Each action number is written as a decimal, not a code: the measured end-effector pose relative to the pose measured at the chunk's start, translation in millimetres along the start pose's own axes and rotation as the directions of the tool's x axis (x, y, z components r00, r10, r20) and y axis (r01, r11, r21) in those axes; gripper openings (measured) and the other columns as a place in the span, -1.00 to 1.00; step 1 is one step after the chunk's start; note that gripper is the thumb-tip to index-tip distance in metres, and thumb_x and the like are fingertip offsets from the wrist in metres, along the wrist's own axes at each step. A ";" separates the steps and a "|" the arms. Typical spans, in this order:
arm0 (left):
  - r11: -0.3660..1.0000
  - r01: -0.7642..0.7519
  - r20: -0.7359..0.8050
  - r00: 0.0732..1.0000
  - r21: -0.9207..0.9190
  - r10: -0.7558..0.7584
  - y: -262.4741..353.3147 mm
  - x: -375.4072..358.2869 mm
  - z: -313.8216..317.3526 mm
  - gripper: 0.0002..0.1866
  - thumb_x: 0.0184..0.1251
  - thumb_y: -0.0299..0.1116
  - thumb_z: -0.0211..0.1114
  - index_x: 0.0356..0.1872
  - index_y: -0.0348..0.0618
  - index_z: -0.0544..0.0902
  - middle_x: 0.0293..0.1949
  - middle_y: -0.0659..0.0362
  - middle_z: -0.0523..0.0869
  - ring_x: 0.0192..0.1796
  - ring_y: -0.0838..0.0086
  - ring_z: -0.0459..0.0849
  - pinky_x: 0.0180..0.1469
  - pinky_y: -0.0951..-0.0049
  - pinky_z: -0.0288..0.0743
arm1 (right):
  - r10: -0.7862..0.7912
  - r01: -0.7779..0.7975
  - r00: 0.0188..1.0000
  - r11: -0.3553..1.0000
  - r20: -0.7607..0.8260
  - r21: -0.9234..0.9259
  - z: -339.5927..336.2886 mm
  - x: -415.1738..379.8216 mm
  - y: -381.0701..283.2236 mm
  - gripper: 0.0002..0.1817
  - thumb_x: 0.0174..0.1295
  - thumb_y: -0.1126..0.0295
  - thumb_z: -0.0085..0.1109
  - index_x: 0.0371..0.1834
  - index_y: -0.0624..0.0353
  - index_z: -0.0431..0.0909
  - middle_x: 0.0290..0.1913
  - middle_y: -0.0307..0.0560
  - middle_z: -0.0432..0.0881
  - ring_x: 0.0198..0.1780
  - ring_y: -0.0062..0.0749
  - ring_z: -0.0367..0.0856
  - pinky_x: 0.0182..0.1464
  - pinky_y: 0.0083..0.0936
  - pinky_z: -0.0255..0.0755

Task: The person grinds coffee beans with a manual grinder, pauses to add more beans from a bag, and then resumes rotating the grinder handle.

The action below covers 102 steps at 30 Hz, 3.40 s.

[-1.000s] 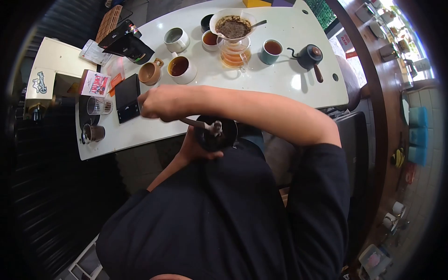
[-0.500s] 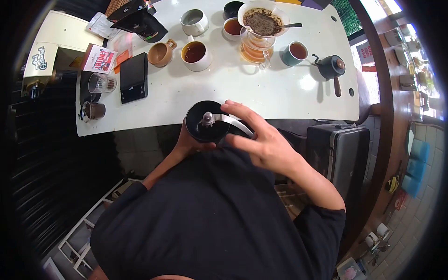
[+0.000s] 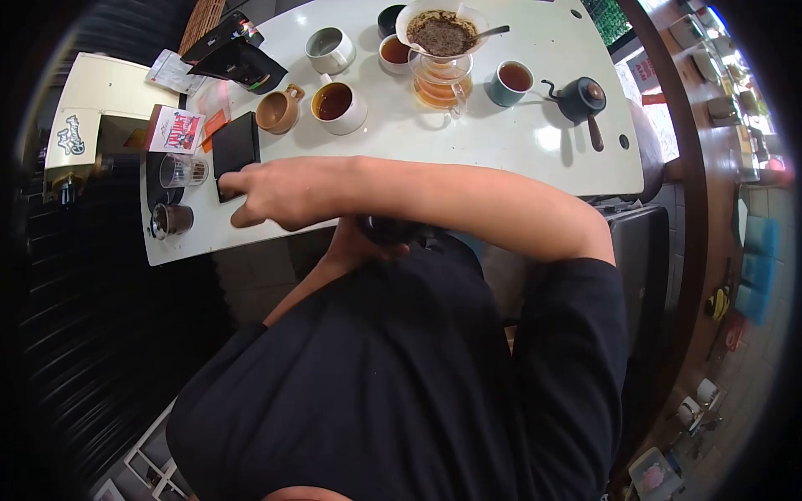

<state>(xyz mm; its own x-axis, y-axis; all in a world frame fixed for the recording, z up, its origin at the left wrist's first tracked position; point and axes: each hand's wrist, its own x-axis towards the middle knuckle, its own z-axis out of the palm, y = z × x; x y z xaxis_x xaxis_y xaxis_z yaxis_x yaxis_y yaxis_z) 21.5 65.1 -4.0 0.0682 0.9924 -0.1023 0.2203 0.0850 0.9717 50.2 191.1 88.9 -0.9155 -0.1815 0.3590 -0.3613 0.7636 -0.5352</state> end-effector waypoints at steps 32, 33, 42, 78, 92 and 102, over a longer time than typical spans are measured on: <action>1.000 0.024 -0.016 1.000 -0.014 -0.025 -4.1 19.7 2.3 -0.20 -0.20 -0.09 0.78 0.11 -0.17 0.61 -0.13 0.12 0.84 -0.07 0.32 0.85 0.03 0.27 0.71 | 0.224 -0.055 0.907 0.903 -0.357 0.426 14.7 -130.8 -109.8 -0.61 -0.06 0.71 0.24 -0.10 0.16 0.58 0.52 0.31 0.25 0.51 0.25 0.35 0.37 -0.04 0.52; 0.991 -0.040 -0.100 0.994 0.125 0.052 -7.3 19.8 11.8 -0.22 -0.19 -0.06 0.77 0.09 -0.16 0.60 -0.16 0.09 0.83 -0.12 0.26 0.86 -0.04 0.24 0.72 | 0.212 -0.052 0.911 0.910 -0.355 0.412 12.0 -119.2 -103.4 -0.61 -0.06 0.71 0.24 -0.10 0.16 0.58 0.52 0.31 0.25 0.51 0.25 0.35 0.37 -0.04 0.52; 0.946 -0.263 -0.022 0.962 0.189 0.272 -16.0 1.7 14.8 0.00 -0.29 0.10 0.80 0.21 -0.23 0.57 0.16 0.04 0.73 0.24 0.21 0.70 0.35 0.16 0.51 | 0.148 -0.147 0.989 0.987 -0.010 0.059 -6.2 -22.4 0.4 -0.60 0.16 0.63 0.14 0.09 0.17 0.64 0.41 0.15 0.40 0.32 0.06 0.54 0.22 -0.24 0.57; 0.863 -0.337 -0.502 0.709 0.377 0.496 -46.0 -29.2 0.7 -0.05 -0.28 0.07 0.80 0.13 -0.23 0.51 -0.22 0.12 0.78 -0.29 0.31 0.79 -0.13 0.27 0.71 | -0.144 0.150 0.988 0.983 -0.063 0.110 18.7 -0.5 -36.9 -0.63 0.14 0.60 0.17 0.05 0.19 0.68 0.33 0.16 0.43 0.36 0.06 0.50 0.27 -0.21 0.57; 0.974 -0.102 -0.332 0.929 0.201 0.166 -11.5 -27.1 -11.9 0.00 -0.43 0.14 0.84 0.13 -0.08 0.58 -0.08 0.18 0.79 -0.03 0.29 0.82 0.07 0.25 0.69 | 0.476 -0.470 0.838 0.878 -0.268 0.088 28.4 -156.1 -121.9 -0.59 0.03 0.77 0.16 -0.06 0.10 0.59 0.38 0.13 0.47 0.38 0.18 0.50 0.08 -0.07 0.66; 0.949 -0.307 -0.376 0.872 0.075 0.312 -3.4 1.9 -11.4 0.01 -0.36 0.17 0.83 0.14 -0.21 0.56 -0.09 0.12 0.75 -0.06 0.30 0.79 0.07 0.28 0.66 | 0.337 -0.382 0.550 0.915 -0.764 0.129 43.3 -140.4 -123.5 -0.57 -0.09 0.77 0.11 -0.08 0.24 0.52 0.30 0.42 0.46 0.30 0.35 0.56 0.34 0.12 0.49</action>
<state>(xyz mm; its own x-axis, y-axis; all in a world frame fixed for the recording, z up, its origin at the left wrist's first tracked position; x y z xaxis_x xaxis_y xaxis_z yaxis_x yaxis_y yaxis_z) 9.8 67.7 -5.1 -0.2377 0.9256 0.2945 0.2610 -0.2311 0.9373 215.7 95.5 71.5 -0.4897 0.6314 0.6014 -0.0042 0.6880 -0.7257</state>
